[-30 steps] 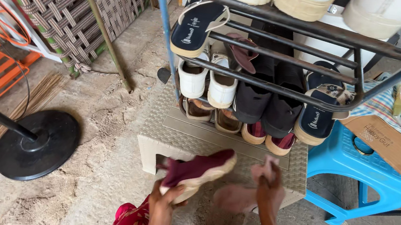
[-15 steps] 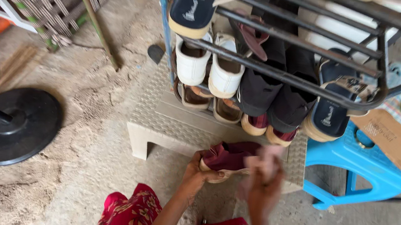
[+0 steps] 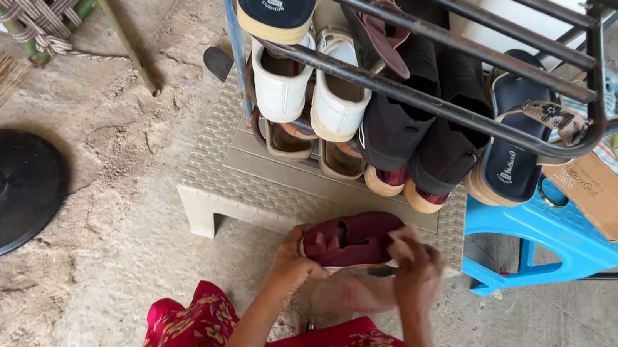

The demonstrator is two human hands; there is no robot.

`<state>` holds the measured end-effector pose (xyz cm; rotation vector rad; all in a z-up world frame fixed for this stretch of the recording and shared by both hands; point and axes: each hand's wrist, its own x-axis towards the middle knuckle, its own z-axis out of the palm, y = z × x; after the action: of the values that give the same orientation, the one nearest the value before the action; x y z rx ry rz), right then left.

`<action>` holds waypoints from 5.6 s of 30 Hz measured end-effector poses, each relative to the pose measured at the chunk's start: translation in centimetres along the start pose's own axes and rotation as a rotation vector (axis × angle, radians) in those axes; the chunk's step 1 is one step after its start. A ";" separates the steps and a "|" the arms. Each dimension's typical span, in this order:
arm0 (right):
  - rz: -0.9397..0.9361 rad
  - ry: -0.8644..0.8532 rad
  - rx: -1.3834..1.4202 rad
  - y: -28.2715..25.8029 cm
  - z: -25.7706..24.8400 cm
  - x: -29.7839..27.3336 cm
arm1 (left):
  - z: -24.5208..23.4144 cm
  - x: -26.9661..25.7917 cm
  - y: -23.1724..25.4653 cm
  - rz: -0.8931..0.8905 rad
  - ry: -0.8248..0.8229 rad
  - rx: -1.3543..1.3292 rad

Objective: The person wipes several pairs of shoes on a metal shoe rack using a pink cloth. They handle a white shoe, a dark blue sandal, and a maroon shoe, wiping the uppers and soles before returning them to the rack.

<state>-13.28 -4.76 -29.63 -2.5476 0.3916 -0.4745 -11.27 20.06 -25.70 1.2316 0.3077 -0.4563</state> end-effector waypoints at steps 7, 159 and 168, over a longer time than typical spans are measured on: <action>-0.361 -0.094 0.092 -6.3 2.7 -3.2 | -1.0 1.0 -1.9 0.002 0.084 -0.098; -0.458 0.128 -0.190 -3.4 0.2 0.1 | 0.0 1.1 -0.8 -0.112 0.278 -0.402; -0.258 -0.106 -0.029 -2.1 3.5 -1.2 | 0.3 0.9 0.0 -0.077 0.307 -0.325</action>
<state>-12.59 -1.07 -31.59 -2.6503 0.0308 -0.4263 -10.52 19.63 -26.07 0.9705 0.6667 -0.2678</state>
